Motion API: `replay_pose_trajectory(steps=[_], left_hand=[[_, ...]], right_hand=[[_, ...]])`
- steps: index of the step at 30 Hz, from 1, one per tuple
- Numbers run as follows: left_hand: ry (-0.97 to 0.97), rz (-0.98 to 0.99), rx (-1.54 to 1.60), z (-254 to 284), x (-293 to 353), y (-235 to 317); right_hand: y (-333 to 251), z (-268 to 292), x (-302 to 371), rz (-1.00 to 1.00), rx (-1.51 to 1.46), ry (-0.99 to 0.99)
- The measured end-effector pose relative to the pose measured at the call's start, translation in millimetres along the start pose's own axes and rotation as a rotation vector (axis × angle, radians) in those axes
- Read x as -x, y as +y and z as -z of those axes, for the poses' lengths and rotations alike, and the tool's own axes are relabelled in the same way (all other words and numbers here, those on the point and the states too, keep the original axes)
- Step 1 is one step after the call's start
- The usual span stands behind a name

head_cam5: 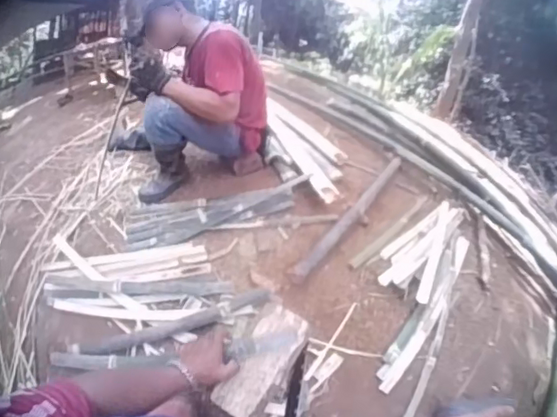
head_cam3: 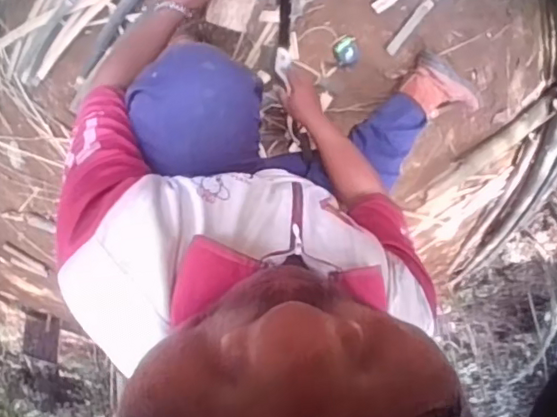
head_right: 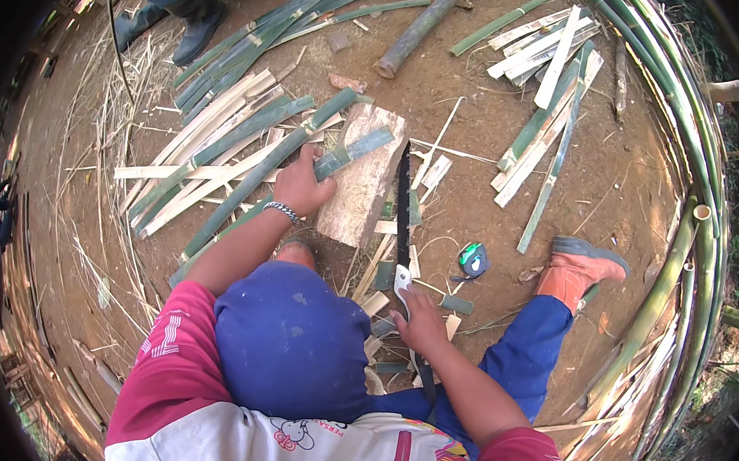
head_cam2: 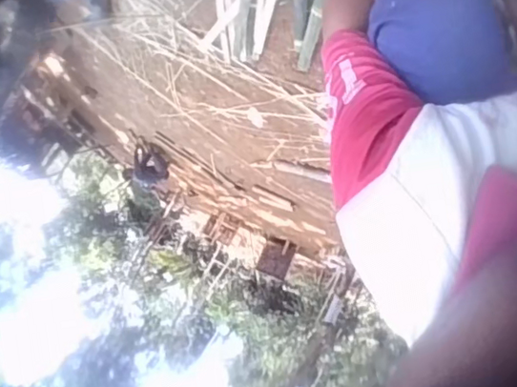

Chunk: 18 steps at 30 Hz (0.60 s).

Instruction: The person sits on the ground and uses a hand saw to split long bamboo poles into thin strips. They place the bamboo on a wooden block, saw through it, and then separate the resulting strips by hand, occasionally inspecting the pieces.

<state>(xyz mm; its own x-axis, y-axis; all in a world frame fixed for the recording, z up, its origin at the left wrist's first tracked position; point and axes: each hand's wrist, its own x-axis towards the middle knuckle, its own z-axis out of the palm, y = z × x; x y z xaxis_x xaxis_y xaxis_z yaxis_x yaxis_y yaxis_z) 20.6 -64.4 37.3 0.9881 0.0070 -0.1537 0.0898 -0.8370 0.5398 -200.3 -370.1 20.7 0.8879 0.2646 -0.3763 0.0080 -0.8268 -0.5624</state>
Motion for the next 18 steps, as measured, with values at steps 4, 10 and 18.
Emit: replay_pose_trajectory(steps=[4,10,18], left_hand=[[0.075,0.03,0.122,-22.8,4.1,-14.1],[0.089,0.16,0.078,-22.5,1.4,4.4],[0.014,0.183,-0.016,-17.2,-1.3,8.8]], right_hand=[[1.6,-12.4,-2.4,-0.082,0.101,-0.021],[11.5,-33.6,-0.8,-0.358,0.123,-0.13],[19.3,-44.1,1.2,-0.606,0.083,-0.191]])
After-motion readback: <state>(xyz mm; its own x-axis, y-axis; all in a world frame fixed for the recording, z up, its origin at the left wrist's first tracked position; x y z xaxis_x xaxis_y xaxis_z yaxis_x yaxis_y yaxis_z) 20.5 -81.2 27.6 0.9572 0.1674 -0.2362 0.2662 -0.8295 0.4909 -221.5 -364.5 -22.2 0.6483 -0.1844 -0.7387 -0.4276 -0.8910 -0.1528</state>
